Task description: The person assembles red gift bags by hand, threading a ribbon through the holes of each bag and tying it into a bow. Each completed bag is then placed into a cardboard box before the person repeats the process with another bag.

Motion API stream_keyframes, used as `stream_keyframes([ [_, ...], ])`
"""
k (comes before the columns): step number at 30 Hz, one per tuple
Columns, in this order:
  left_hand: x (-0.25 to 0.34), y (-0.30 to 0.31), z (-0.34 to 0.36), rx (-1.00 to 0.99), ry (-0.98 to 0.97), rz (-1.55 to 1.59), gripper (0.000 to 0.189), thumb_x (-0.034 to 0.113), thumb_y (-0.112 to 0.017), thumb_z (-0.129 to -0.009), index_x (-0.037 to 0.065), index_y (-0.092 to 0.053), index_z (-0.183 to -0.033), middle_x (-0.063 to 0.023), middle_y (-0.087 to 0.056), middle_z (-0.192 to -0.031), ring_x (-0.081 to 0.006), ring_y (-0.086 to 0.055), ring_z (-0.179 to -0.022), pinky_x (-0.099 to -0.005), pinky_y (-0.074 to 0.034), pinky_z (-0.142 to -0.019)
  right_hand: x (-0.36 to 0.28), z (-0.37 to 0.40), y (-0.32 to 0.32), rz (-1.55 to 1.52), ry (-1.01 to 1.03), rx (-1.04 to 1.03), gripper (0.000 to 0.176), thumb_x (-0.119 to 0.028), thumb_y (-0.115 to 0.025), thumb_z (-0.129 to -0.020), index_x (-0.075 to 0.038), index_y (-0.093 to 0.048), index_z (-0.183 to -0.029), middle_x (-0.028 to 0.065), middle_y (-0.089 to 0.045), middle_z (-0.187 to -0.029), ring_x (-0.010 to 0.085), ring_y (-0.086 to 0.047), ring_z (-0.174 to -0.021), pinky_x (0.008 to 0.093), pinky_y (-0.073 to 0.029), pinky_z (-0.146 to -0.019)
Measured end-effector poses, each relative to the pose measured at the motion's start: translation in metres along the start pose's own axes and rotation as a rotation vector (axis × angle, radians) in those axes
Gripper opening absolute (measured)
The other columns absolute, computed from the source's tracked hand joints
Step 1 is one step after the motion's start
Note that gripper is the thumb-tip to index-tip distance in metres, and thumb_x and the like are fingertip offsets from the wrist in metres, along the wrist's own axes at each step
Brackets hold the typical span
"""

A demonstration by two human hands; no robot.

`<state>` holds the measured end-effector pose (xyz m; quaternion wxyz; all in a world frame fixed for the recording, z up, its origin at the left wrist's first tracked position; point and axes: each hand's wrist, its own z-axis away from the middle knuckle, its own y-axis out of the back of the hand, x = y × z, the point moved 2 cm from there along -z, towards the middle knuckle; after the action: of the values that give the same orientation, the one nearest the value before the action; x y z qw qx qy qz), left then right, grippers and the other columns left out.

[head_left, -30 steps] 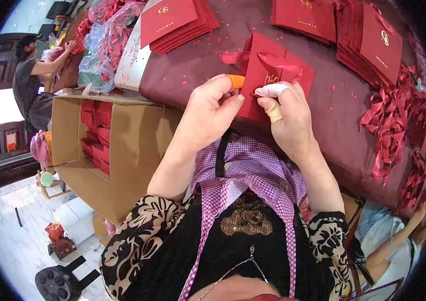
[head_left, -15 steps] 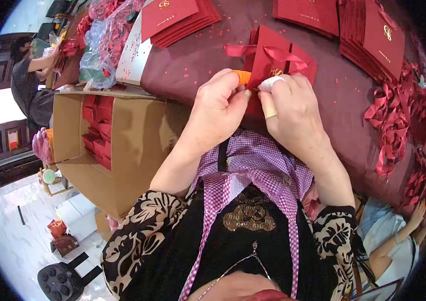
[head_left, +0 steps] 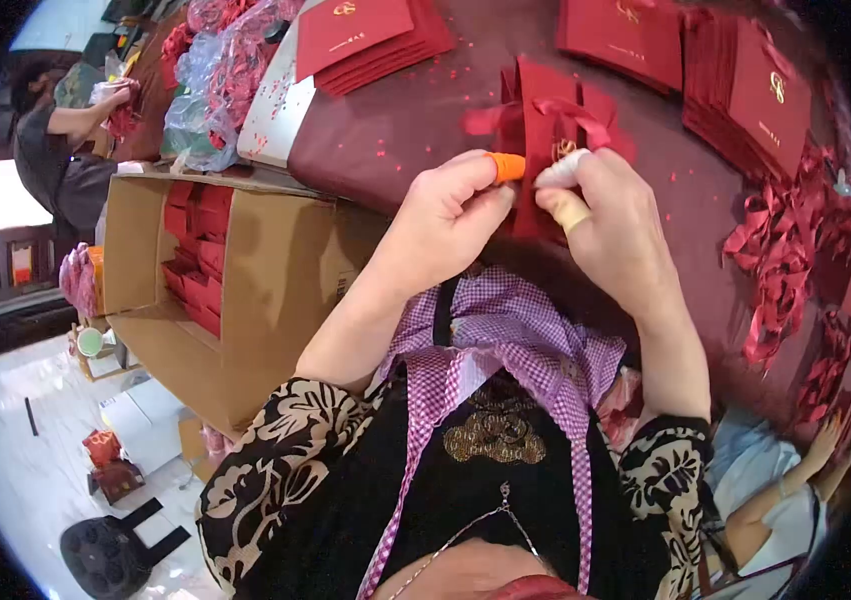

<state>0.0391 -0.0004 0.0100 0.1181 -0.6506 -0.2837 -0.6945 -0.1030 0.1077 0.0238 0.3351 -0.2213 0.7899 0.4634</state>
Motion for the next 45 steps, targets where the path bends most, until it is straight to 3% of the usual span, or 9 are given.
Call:
stream_keyframes([
  [3, -0.003, -0.004, -0.002, 0.081, -0.177, -0.12, 0.023, -0.001, -0.059, -0.084, -0.003, -0.062, -0.106, -0.0054, -0.06, -0.09, -0.0116, -0.057, -0.084, -0.0253, -0.046, -0.071, 0.002, 0.003, -0.002, 0.027, 0.088, 0.028, 0.007, -0.004, -0.064, -0.079, -0.004, -0.059, -0.083, 0.0141, -0.062, -0.078, 0.0356, -0.058, -0.076, 0.0438, -0.046, -0.07],
  [5, -0.004, -0.004, -0.004, 0.119, -0.377, -0.256, 0.017, -0.002, -0.06, -0.078, -0.002, -0.061, -0.096, -0.0136, -0.059, -0.086, -0.0262, -0.059, -0.082, -0.0331, -0.048, -0.072, -0.006, 0.006, -0.001, 0.07, 0.109, 0.051, 0.008, -0.004, -0.065, -0.079, -0.003, -0.059, -0.084, 0.0134, -0.062, -0.079, 0.0345, -0.058, -0.076, 0.0432, -0.047, -0.07],
  [10, -0.003, -0.007, -0.001, 0.055, -0.479, -0.181, 0.01, -0.002, -0.058, -0.078, -0.001, -0.054, -0.086, -0.0158, -0.048, -0.081, -0.036, -0.053, -0.079, -0.0418, -0.043, -0.066, -0.019, 0.011, 0.001, 0.102, 0.098, 0.032, 0.013, 0.0, -0.069, -0.076, 0.0, -0.059, -0.085, 0.0138, -0.061, -0.08, 0.0326, -0.058, -0.075, 0.0401, -0.047, -0.067],
  [18, 0.005, 0.004, 0.002, -0.02, -0.477, -0.11, 0.01, 0.001, -0.06, -0.079, -0.002, -0.05, -0.082, -0.015, -0.048, -0.08, -0.0347, -0.053, -0.075, -0.0407, -0.042, -0.065, -0.03, 0.011, 0.016, -0.027, -0.062, -0.147, 0.033, -0.028, -0.073, -0.081, -0.002, -0.063, -0.1, 0.011, -0.058, -0.083, 0.024, -0.058, -0.074, 0.0325, -0.047, -0.066],
  [25, 0.0, 0.006, 0.004, -0.092, -0.465, -0.078, 0.01, 0.001, -0.059, -0.079, -0.003, -0.051, -0.08, -0.015, -0.048, -0.081, -0.033, -0.054, -0.077, -0.0396, -0.043, -0.066, -0.016, 0.023, 0.01, -0.193, -0.233, -0.037, 0.029, -0.014, -0.074, -0.08, 0.002, -0.061, -0.101, 0.012, -0.062, -0.086, 0.0233, -0.062, -0.078, 0.0308, -0.049, -0.068],
  [27, -0.001, 0.003, 0.004, -0.093, -0.512, -0.061, 0.01, 0.001, -0.059, -0.079, -0.004, -0.051, -0.08, -0.0147, -0.049, -0.082, -0.033, -0.054, -0.078, -0.0399, -0.043, -0.065, -0.018, 0.021, 0.008, -0.018, 0.011, -0.058, 0.022, -0.01, -0.074, -0.079, 0.001, -0.06, -0.093, 0.0129, -0.062, -0.084, 0.026, -0.06, -0.075, 0.0325, -0.049, -0.067],
  [32, -0.003, 0.0, 0.002, -0.176, -0.461, -0.055, 0.011, 0.001, -0.059, -0.079, -0.004, -0.05, -0.078, -0.0151, -0.047, -0.082, -0.0339, -0.051, -0.083, -0.0412, -0.042, -0.072, -0.025, 0.025, 0.0, 0.092, 0.12, -0.01, 0.019, -0.002, -0.072, -0.074, -0.001, -0.057, -0.086, 0.0127, -0.06, -0.079, 0.0306, -0.055, -0.072, 0.0398, -0.045, -0.064],
  [41, -0.005, -0.004, 0.005, -0.271, -0.456, -0.059, 0.012, 0.005, -0.061, -0.083, -0.003, -0.052, -0.08, -0.0161, -0.05, -0.084, -0.0347, -0.053, -0.084, -0.0425, -0.043, -0.072, -0.048, 0.02, 0.035, 0.045, 0.076, -0.226, 0.022, -0.014, -0.071, -0.079, -0.002, -0.062, -0.095, 0.0123, -0.063, -0.086, 0.03, -0.057, -0.075, 0.038, -0.046, -0.067],
  [45, 0.006, -0.005, 0.008, -0.356, -0.479, -0.08, 0.01, 0.005, -0.061, -0.08, -0.003, -0.057, -0.084, -0.0166, -0.055, -0.087, -0.0351, -0.056, -0.087, -0.0421, -0.046, -0.075, -0.067, 0.006, 0.041, 0.36, 0.356, -0.212, 0.026, -0.023, -0.061, -0.087, -0.003, -0.063, -0.104, 0.0123, -0.063, -0.101, 0.0308, -0.057, -0.101, 0.0466, -0.041, -0.092],
])
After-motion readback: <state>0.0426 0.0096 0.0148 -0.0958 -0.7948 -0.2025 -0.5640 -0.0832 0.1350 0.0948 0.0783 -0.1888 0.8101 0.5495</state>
